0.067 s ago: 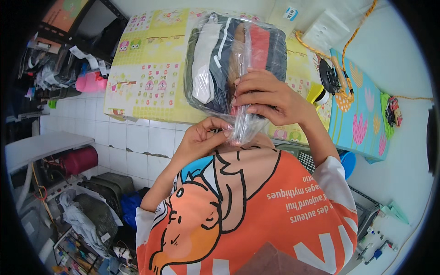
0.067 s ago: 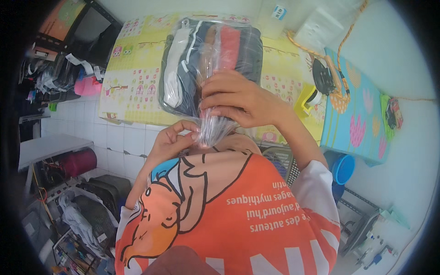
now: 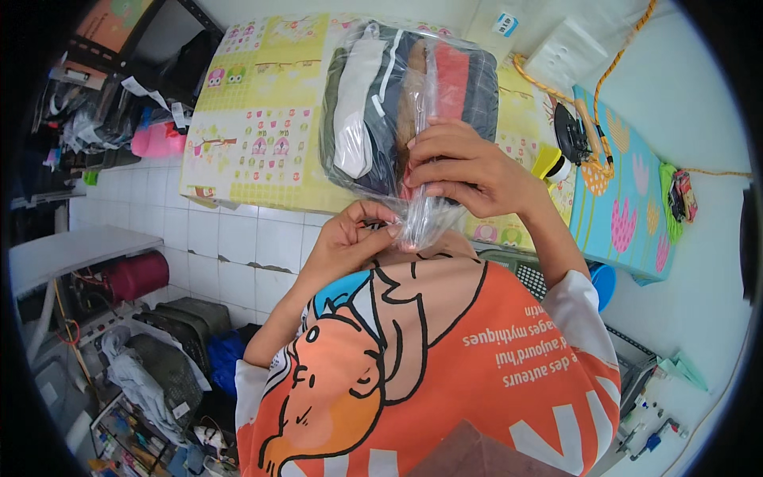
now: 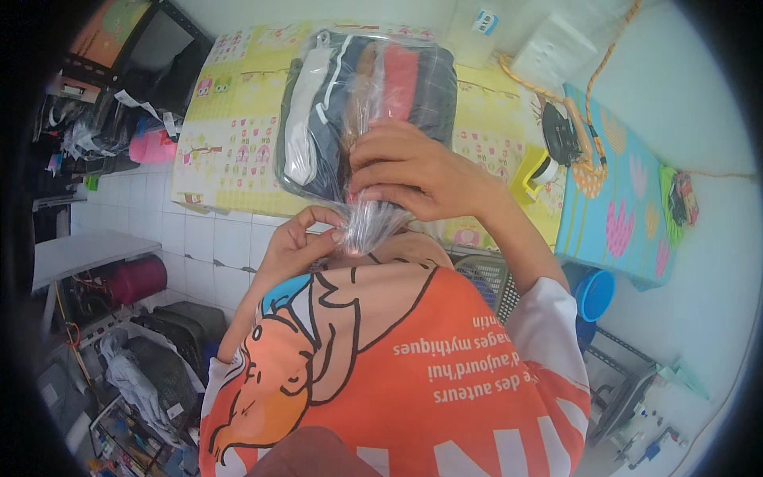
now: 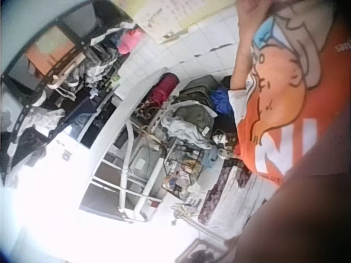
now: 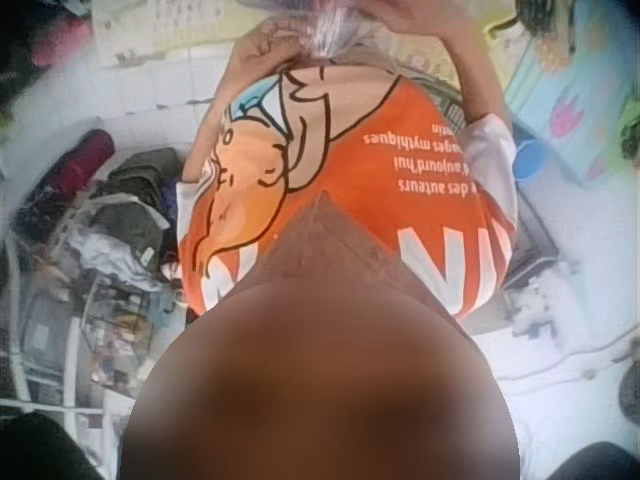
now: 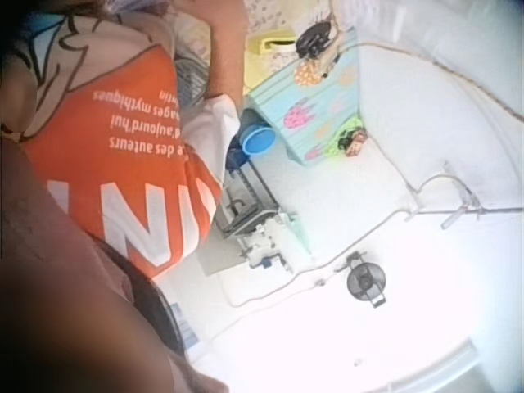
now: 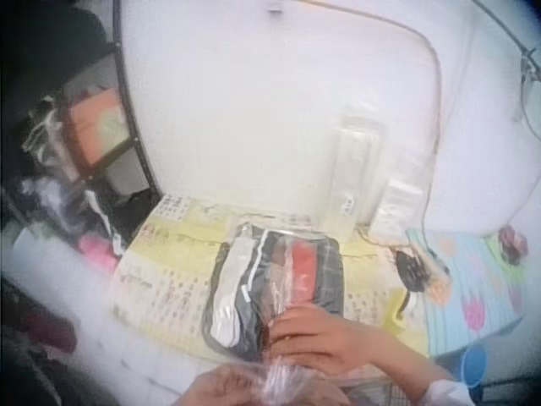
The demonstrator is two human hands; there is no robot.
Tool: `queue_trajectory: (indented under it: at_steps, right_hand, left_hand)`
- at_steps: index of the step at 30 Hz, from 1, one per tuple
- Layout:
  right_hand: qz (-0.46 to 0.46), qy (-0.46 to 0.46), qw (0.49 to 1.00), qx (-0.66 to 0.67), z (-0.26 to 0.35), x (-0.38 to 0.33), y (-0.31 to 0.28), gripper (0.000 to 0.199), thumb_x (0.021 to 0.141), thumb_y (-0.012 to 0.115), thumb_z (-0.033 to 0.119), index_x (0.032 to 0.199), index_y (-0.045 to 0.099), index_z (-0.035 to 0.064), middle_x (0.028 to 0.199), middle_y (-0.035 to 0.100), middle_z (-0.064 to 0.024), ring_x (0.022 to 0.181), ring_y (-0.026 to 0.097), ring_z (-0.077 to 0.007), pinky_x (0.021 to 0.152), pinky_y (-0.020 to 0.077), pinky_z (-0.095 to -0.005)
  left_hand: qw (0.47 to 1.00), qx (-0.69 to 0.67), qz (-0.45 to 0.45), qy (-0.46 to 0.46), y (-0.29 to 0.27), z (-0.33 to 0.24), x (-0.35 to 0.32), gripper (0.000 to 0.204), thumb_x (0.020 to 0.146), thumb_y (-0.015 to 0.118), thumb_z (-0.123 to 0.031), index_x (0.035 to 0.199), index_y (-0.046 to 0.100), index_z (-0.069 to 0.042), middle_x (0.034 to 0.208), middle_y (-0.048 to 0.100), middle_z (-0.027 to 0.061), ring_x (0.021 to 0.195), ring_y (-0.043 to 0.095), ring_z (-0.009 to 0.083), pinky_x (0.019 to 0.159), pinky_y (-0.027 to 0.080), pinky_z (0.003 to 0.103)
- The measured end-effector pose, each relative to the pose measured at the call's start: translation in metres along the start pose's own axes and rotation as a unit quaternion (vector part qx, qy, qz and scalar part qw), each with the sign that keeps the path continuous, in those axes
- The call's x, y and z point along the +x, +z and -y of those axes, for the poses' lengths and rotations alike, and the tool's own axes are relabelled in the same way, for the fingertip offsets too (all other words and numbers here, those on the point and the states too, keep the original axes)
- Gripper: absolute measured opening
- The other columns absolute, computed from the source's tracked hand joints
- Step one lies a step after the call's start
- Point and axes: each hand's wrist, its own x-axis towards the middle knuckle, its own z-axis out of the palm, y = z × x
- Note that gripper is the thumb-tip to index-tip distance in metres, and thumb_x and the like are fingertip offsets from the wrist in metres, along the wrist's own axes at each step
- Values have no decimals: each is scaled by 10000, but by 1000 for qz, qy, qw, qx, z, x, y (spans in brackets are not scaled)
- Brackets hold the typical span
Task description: The person places folded clothes into a clear plastic bag, seals it, and secures it with tape. They then move the packaged bundle to a shelf and retrieve a basket of additional clothes.
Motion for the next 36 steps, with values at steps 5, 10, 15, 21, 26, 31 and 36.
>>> queue_trajectory:
  at_steps: [5,10,15,21,26,31,36]
  right_hand:
    - [38,4,999,-12,1,5,2,126,859,688,178,930,666,76,1017,575,-57,1039,522,-271,1010,332,-451]
    - [42,-11,998,-47,4,10,4,138,891,652,219,862,634,85,920,537,-39,974,503,-244,972,308,-422]
    - [69,11,996,-62,7,10,7,148,904,624,212,831,604,85,844,481,-36,895,478,-237,965,288,-424]
    - [53,13,994,-93,9,12,11,119,912,604,186,846,604,86,825,469,-42,886,467,-236,971,278,-434]
    - [50,30,995,-83,8,11,13,100,897,628,186,862,612,94,881,520,-26,901,482,-229,971,282,-423]
    - [-14,-5,1000,-8,0,9,10,102,869,682,208,890,648,114,964,570,-10,975,515,-220,970,306,-396]
    - [1,-56,998,3,-2,5,6,137,854,703,235,923,670,122,986,570,-14,1020,515,-229,981,315,-403]
  left_hand:
    - [991,-97,-75,52,22,7,-9,194,972,598,-87,1139,503,-56,834,692,35,733,624,31,447,330,152]
    - [991,-80,-85,61,28,10,-21,207,986,574,-108,1176,518,-49,929,695,81,827,647,69,588,432,159]
    - [989,-53,-100,96,33,12,-21,220,975,602,-128,1181,582,-55,979,683,88,814,632,83,677,482,209]
    - [839,414,-219,276,47,-7,-32,212,896,708,-180,1045,661,-36,880,639,64,689,570,130,628,461,252]
    - [916,333,-165,153,44,1,-19,179,893,707,-197,944,685,-27,884,602,44,720,535,163,629,428,260]
    - [901,310,-174,248,34,18,-16,171,930,668,-190,934,696,-21,903,547,49,801,484,150,708,399,255]
    - [957,206,-130,156,28,24,-19,208,965,635,-217,963,686,-16,925,494,35,852,460,114,732,389,240]
